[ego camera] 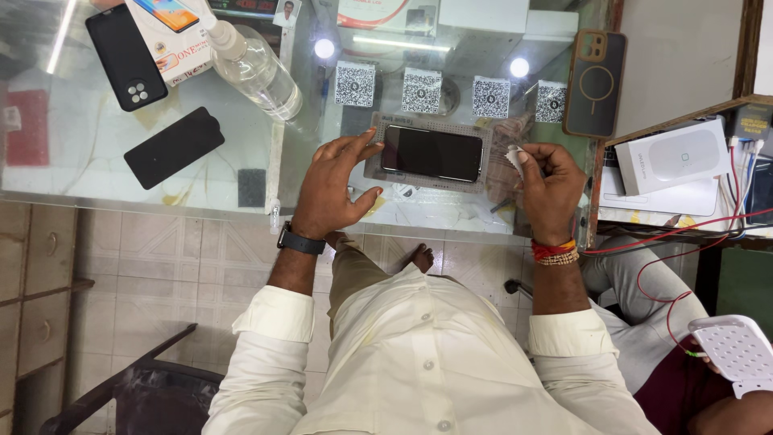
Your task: The person wipes the back and edges of a black smartphone with a small white cloth, then uses a small tool to clean around the camera module. The person continues wiping the phone's back and sides repeatedly.
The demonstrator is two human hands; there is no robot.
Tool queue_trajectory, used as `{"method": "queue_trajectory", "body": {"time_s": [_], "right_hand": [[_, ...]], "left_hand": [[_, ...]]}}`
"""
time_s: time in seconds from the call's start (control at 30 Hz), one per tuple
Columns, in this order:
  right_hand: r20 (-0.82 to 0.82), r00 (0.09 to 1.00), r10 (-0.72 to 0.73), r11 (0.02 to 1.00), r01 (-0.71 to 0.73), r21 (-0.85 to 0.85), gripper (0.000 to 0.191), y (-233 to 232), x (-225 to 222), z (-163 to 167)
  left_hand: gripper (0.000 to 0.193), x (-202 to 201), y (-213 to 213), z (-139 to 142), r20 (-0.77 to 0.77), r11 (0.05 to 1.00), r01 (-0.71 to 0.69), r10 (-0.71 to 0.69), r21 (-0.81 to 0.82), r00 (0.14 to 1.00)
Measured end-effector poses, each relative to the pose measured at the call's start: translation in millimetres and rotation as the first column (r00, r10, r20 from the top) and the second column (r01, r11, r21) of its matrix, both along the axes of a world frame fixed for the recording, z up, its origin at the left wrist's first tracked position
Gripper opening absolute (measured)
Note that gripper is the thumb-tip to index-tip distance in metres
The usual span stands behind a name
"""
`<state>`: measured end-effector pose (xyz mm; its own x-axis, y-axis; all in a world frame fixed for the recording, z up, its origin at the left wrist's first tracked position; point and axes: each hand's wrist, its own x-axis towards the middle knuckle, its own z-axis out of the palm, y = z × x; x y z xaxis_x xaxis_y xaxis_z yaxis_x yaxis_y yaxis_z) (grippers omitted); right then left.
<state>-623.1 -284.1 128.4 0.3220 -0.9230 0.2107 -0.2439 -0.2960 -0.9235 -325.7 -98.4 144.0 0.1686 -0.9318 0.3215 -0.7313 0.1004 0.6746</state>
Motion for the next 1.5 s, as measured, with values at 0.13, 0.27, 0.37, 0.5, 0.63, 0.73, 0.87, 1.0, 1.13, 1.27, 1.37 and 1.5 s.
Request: {"method": "queue_trajectory", "body": {"time_s": [0.13,0.27,0.37,0.5,0.63,0.73,0.87,1.0,1.13,1.27,1.37,1.5], "right_hand": [[0.0,1.0,-0.006,1.0,0.006,0.008,0.008,2,0,1],[0.018,1.0,0.004,1.0,-0.004,0.006,0.008,1,-2,1],[0.024,1.0,0.005,1.0,-0.004,-0.029,0.009,0,-5,-1],[0.005,1.0,-0.022,0.997,0.022,-0.068,0.01,-1,-10,-5],[0.037,0.999,-0.036,0.999,0.036,-0.02,0.011,0,-14,-5],[0.083,0.997,0.0,0.998,0.005,-0.057,0.012,1,-17,-4],[0.095,0.995,-0.025,0.996,0.016,0.091,0.015,4,-23,-4],[0.087,0.996,-0.008,0.998,0.002,0.06,0.015,10,-31,-6],[0.09,0.996,0.011,1.0,-0.011,0.007,0.014,18,-37,-8],[0.14,0.99,-0.011,0.98,-0.017,0.199,0.016,24,-39,-3],[0.193,0.981,0.02,0.965,-0.07,0.253,0.016,28,-42,3],[0.171,0.984,0.055,0.961,-0.098,0.258,0.012,33,-40,5]], "left_hand": [[0.091,-1,0,-1,-0.002,1.0,0.0,0.0,0.006,1.0],[0.089,-1,1,-2,0.005,1.0,-0.009,0.009,0.007,1.0],[0.088,-4,2,-2,0.011,1.0,-0.008,0.008,-0.003,1.0],[0.088,-8,-1,1,0.008,1.0,0.005,-0.004,-0.026,1.0],[0.088,-14,-1,3,0.023,1.0,0.002,-0.001,-0.03,1.0],[0.088,-19,1,1,0.031,0.999,-0.001,0.002,-0.033,1.0],[0.089,-25,5,-1,0.035,0.999,-0.012,0.013,-0.038,0.999],[0.092,-33,12,-3,0.035,0.999,-0.041,0.042,-0.027,0.998],[0.095,-40,20,-1,-0.001,0.999,-0.048,0.048,-0.008,0.999],[0.095,-47,28,1,0.0,0.998,-0.054,0.054,-0.007,0.999],[0.095,-49,33,0,0.005,0.998,-0.062,0.062,-0.004,0.998],[0.096,-49,37,-3,0.014,0.998,-0.066,0.066,-0.007,0.998]]}}
